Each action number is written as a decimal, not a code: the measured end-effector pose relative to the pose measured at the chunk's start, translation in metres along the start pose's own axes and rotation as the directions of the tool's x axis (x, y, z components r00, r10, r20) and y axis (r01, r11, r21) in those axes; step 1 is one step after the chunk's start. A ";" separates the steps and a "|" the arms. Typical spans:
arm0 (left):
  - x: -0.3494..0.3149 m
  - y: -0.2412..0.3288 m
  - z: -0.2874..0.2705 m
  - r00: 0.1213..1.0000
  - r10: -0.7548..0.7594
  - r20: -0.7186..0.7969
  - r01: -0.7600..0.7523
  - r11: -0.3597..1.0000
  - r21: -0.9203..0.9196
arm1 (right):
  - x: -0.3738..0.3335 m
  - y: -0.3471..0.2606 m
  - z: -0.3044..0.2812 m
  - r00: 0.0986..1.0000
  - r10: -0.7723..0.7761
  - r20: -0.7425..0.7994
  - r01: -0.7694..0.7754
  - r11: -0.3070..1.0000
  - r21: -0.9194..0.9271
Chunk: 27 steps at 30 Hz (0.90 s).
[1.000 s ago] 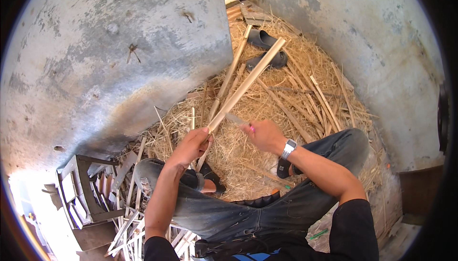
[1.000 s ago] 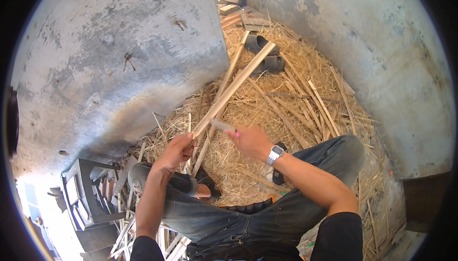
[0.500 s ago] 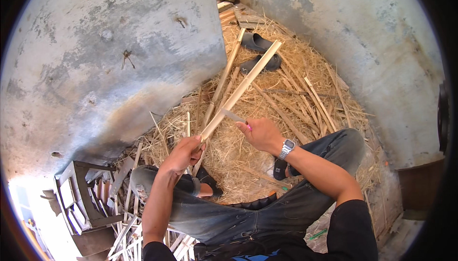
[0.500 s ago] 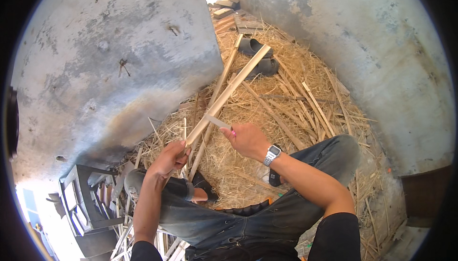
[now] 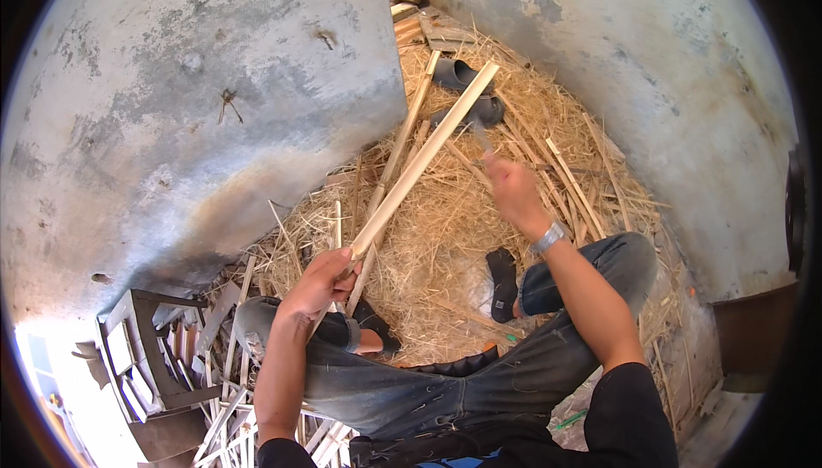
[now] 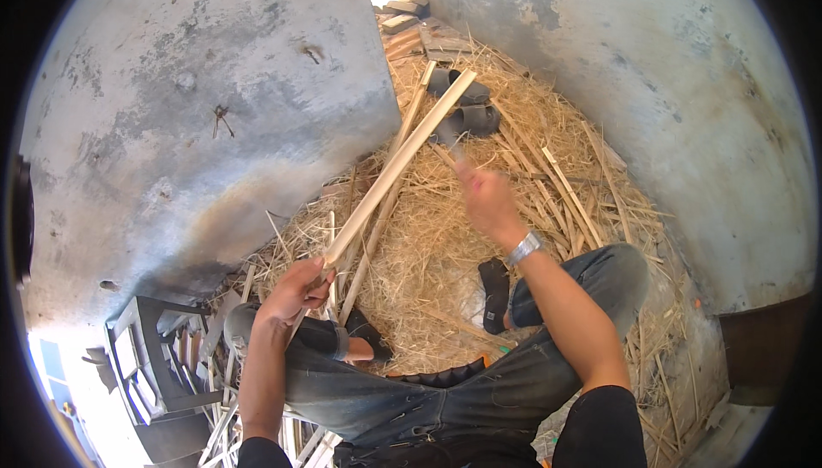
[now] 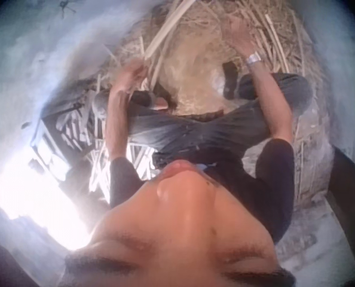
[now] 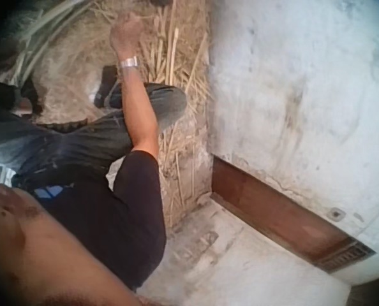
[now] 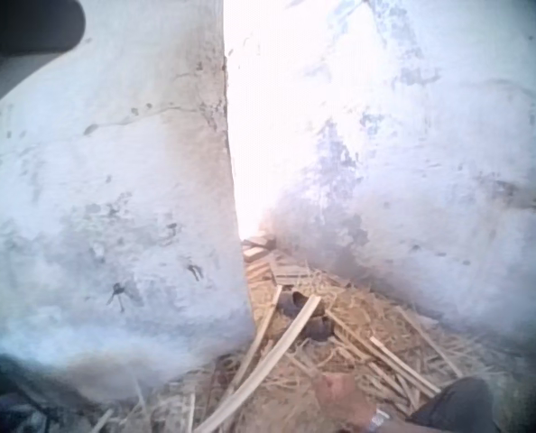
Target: The person uses a small knife to shave and smooth several thin strips of bamboo while sitting on the floor.
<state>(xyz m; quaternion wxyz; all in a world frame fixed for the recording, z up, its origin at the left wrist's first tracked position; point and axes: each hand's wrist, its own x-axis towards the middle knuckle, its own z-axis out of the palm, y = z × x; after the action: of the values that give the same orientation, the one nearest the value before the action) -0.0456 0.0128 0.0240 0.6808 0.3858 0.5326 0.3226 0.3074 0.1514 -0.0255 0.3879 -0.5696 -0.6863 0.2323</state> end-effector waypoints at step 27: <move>-0.017 -0.002 0.010 0.995 -0.091 -0.035 0.092 0.995 0.039 | 0.043 0.066 -0.024 0.936 0.335 -0.104 -0.346 0.931 -0.117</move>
<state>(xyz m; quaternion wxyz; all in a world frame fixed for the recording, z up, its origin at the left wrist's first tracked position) -0.0399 -0.0044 0.0312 0.6780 0.3692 0.5672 0.2868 0.3639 0.2056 -0.0498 0.3309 -0.7137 -0.5745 0.2260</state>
